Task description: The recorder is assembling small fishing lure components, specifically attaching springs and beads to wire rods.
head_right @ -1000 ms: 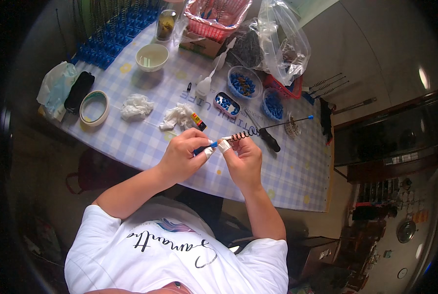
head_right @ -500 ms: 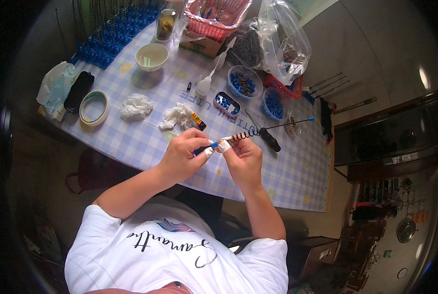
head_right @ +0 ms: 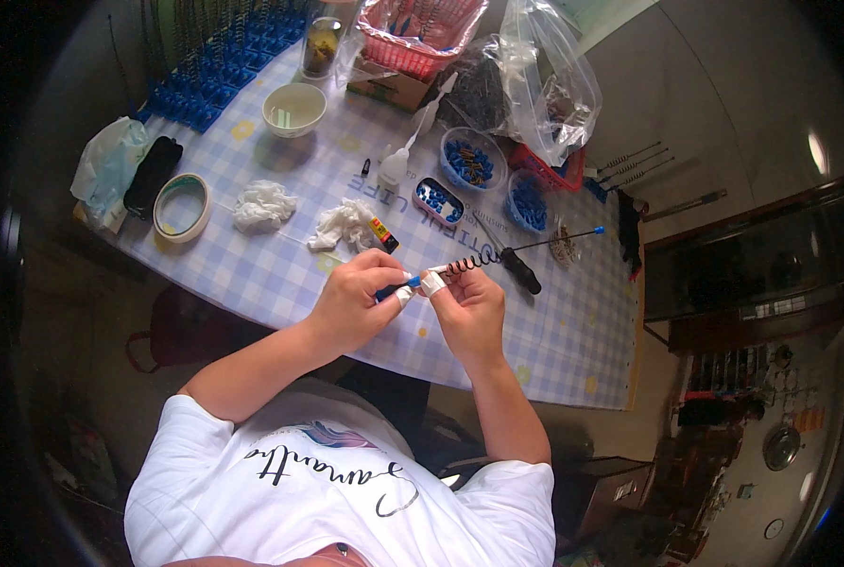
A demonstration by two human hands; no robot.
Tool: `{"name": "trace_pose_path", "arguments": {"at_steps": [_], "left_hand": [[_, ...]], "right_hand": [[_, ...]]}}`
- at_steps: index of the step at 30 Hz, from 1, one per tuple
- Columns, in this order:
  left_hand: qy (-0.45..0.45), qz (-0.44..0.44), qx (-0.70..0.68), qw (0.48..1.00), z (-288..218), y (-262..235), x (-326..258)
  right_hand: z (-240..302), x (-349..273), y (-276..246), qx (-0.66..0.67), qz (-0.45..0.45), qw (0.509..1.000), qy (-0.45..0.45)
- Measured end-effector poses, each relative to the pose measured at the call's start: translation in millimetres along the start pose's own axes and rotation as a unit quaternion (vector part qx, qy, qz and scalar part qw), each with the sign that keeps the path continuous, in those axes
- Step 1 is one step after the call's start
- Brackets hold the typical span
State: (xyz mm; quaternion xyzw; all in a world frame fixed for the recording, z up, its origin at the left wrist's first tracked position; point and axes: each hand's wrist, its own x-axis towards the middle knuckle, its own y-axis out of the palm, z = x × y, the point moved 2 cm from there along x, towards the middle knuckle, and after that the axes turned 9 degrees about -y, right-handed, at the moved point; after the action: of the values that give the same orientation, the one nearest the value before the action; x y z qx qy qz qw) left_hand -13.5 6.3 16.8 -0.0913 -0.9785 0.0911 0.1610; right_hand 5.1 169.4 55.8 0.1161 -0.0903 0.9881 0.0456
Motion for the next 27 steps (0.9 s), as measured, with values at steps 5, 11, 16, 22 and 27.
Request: {"name": "trace_pose_path", "arguments": {"at_steps": [5,11,16,22,27], "left_hand": [[-0.001,0.000,0.003,1.000,-0.1,0.0,-0.2],[-0.004,-0.005,0.001,1.000,1.0,-0.5,-0.5],[-0.004,-0.001,0.002,1.000,-0.4,-1.1,-0.2],[0.002,-0.005,-0.002,1.000,0.1,-1.6,0.3],[0.005,-0.005,-0.001,1.000,-0.7,-1.9,0.6]], "right_hand": [[-0.6,-0.5,0.9,0.009,-0.004,1.000,0.003],[-3.0,-2.2,1.6,0.011,0.001,1.000,0.006],[-4.0,-5.0,-0.4,-0.024,0.004,1.000,-0.010],[-2.3,-6.4,2.6,-0.017,0.005,0.999,-0.039],[-8.4,-7.5,-3.1,-0.077,0.006,0.995,-0.059]]}}
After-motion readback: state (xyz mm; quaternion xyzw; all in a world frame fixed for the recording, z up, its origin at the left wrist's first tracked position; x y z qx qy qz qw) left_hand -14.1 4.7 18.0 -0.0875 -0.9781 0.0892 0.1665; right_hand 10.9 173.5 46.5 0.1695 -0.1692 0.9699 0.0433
